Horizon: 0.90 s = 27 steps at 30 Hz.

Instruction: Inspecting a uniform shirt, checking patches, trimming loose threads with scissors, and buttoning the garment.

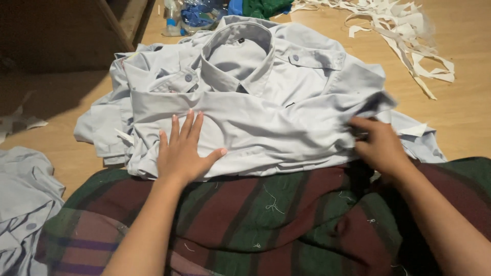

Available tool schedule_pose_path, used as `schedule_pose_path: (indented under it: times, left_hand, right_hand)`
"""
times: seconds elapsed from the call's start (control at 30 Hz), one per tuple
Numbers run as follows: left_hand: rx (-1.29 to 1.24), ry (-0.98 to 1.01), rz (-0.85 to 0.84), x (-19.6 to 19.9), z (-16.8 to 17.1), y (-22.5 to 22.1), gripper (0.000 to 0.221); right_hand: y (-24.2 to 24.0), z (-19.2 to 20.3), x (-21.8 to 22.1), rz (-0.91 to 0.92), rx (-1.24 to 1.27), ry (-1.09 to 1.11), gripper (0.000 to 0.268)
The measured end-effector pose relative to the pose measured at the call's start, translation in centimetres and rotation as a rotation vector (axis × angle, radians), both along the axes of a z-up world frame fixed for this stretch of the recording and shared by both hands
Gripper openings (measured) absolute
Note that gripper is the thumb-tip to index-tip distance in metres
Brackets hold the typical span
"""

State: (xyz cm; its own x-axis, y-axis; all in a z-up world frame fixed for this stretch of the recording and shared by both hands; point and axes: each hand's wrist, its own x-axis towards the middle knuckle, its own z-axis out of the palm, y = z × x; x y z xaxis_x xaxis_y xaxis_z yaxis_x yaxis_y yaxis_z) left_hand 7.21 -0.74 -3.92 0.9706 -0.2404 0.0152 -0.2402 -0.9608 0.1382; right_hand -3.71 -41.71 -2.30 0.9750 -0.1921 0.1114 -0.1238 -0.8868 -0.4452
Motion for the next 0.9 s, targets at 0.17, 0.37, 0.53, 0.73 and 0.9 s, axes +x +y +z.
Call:
schedule_pose_path:
  times: [0.17,0.37,0.53,0.73,0.9]
  left_hand:
    - [-0.023,0.053,0.011,0.9,0.7,0.7,0.116]
    - [-0.063,-0.016,0.008,0.7,1.2,1.4,0.112]
    - [-0.030,0.012,0.012,1.0,1.3,1.8,0.113]
    - [-0.029,-0.031,0.002,0.6,0.7,1.8,0.113]
    - [-0.016,-0.027,0.006,0.8,0.7,1.7,0.112]
  right_hand:
    - [-3.4,-2.0,-1.7,-0.172,0.223,-0.361,0.019]
    - [-6.2,-0.5,-2.9,-0.566,1.059,-0.410,0.014]
    - [-1.9,3.9,-3.4,-0.429,1.103,-0.319,0.033]
    - [0.7,0.7,-0.6,-0.137,0.268,-0.048,0.048]
    - [-0.3,0.5,-0.3,-0.154,-0.009,-0.026,0.047]
